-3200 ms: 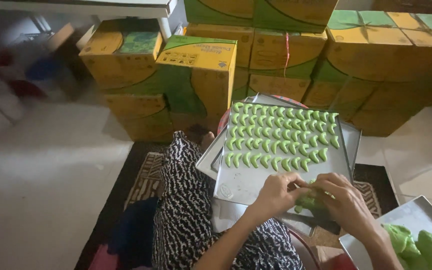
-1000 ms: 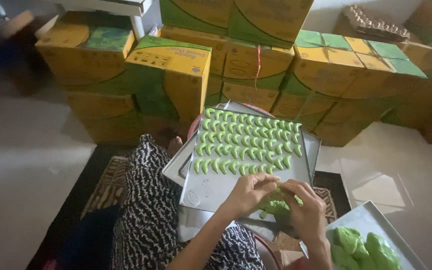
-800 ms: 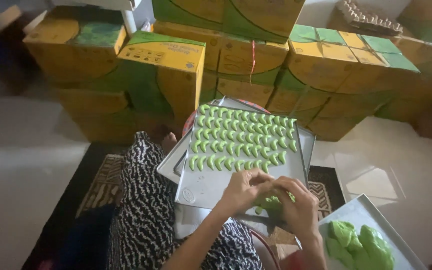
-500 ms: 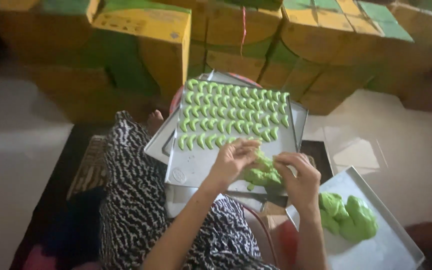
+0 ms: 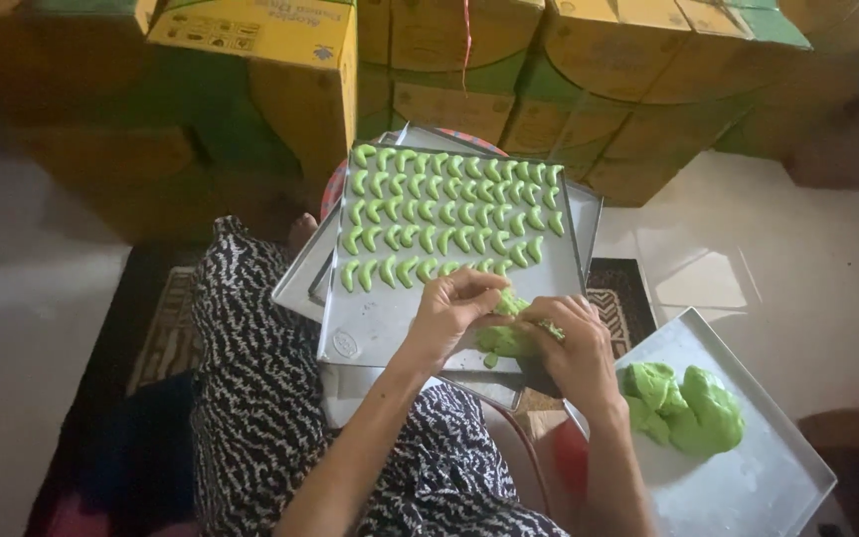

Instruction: Shaping green dough into small crescent shapes and arranging them on a metal tray.

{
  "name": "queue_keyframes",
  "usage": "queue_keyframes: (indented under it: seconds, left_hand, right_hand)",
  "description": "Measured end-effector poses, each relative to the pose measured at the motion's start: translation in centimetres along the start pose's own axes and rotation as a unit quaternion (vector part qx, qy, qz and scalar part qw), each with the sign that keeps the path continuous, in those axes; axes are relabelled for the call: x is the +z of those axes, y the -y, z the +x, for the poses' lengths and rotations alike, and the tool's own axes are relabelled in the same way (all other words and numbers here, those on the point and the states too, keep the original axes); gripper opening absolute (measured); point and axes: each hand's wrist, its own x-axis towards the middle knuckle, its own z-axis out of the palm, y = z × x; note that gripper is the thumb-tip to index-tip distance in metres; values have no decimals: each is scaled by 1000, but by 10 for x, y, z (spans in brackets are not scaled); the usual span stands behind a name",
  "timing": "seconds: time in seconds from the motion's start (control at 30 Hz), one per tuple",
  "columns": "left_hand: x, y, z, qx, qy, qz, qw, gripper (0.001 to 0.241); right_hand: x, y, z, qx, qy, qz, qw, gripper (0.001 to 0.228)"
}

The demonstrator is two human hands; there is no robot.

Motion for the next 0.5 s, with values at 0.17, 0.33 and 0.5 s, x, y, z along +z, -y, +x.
queue_keyframes:
  seconds: [0.17,0.33,0.5]
  left_hand:
    - [-3,8,2,14,-3,31,999,19]
    - [7,-7,-7,18,-2,68,998,17]
    - [6,-22,-16,49,65,159,984,34]
  right_hand:
    - [0,2,2,-10,4,5,1000,10]
    - [-6,16,4,-27,36,-48,998,5]
    - [2,8,2,-9,22,-62,998,24]
